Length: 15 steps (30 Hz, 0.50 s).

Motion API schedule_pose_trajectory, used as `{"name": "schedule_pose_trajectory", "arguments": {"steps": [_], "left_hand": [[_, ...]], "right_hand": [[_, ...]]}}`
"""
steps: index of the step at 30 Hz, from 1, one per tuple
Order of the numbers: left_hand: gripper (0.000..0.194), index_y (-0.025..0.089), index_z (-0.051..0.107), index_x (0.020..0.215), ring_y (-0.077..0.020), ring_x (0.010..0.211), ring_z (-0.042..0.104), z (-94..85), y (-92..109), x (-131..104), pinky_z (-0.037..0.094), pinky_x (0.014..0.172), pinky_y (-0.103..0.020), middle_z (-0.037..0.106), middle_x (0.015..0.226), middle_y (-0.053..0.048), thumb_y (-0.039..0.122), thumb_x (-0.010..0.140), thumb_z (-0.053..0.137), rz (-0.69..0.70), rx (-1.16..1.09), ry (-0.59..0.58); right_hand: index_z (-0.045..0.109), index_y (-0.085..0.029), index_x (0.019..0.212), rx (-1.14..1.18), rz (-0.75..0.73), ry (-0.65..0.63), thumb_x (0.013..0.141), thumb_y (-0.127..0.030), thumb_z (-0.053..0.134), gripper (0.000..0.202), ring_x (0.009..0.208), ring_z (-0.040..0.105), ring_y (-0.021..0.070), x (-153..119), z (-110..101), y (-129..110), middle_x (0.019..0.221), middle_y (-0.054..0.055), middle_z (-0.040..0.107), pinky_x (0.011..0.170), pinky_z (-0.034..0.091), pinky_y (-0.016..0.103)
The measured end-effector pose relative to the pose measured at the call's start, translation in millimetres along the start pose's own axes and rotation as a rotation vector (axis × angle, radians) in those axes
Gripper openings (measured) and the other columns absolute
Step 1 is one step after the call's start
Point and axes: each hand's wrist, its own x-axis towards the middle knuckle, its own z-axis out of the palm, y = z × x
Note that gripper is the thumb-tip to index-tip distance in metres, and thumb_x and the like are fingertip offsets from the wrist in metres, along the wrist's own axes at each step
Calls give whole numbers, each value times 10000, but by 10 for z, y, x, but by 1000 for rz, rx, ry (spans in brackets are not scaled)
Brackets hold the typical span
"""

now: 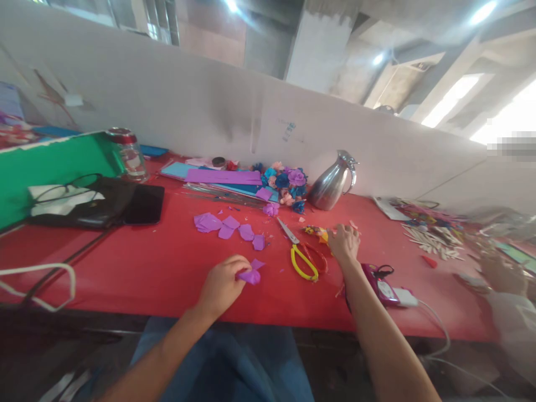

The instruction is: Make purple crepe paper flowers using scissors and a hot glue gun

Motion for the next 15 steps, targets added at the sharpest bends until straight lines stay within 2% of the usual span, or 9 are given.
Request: {"name": "schedule_pose_trajectory", "arguments": {"steps": [1, 3, 4, 6, 8, 11, 15], "left_hand": [[95, 209, 677, 719, -158, 771, 623, -5, 26, 55, 456, 692, -244, 678, 815, -27, 224, 755, 590, -90, -150, 93], [74, 184, 662, 661, -114, 588, 560, -31, 102, 191, 419, 558, -217, 624, 651, -1, 254, 679, 678, -324, -504, 265], [99, 172, 651, 648, -79, 468, 472, -51, 152, 263, 357, 464, -202, 557, 553, 28, 253, 641, 708, -456, -704, 331], [159, 154, 604, 604, -25, 345, 275, -106, 271, 396, 208, 362, -181, 413, 442, 87, 191, 556, 750, -672, -1068, 398], [239, 154, 515, 535, -10, 325, 237, -164, 388, 489, 160, 339, -169, 370, 418, 105, 105, 505, 747, -797, -1278, 449], [251, 150, 500, 551, -9, 321, 278, -220, 492, 550, 177, 324, -157, 419, 427, 95, 41, 510, 722, -865, -1388, 480], [262, 149, 497, 562, -9, 324, 287, -205, 465, 585, 194, 326, -145, 367, 401, 107, 59, 531, 741, -836, -1362, 540]], "right_hand": [[656, -138, 952, 24, -41, 31, 835, -310, 496, 262, 977, 544, 275, -91, -35, -141, 1012, 159, 648, 852, 377, 384], [643, -163, 882, 264, -273, 22, 844, -271, 487, 193, 888, 566, 238, -355, -82, -499, 896, 107, 659, 833, 403, 362], [634, -184, 872, 382, -388, 8, 834, -261, 503, 157, 866, 568, 229, -513, -90, -698, 878, 85, 656, 820, 414, 356], [620, -211, 935, 519, -533, 22, 792, -238, 563, 157, 915, 552, 242, -827, -73, -1085, 930, 75, 642, 830, 420, 373], [597, -212, 1036, 567, -609, 54, 760, -198, 595, 277, 993, 523, 253, -1062, -25, -1389, 1028, 87, 615, 869, 411, 394], [596, -214, 1086, 529, -696, 148, 763, -152, 590, 329, 1026, 495, 248, -1191, 62, -1623, 1087, 84, 598, 880, 398, 388], [637, -257, 1080, 376, -791, 277, 826, -201, 581, 265, 1021, 487, 246, -1135, 99, -1666, 1088, 66, 627, 869, 357, 393]]}}
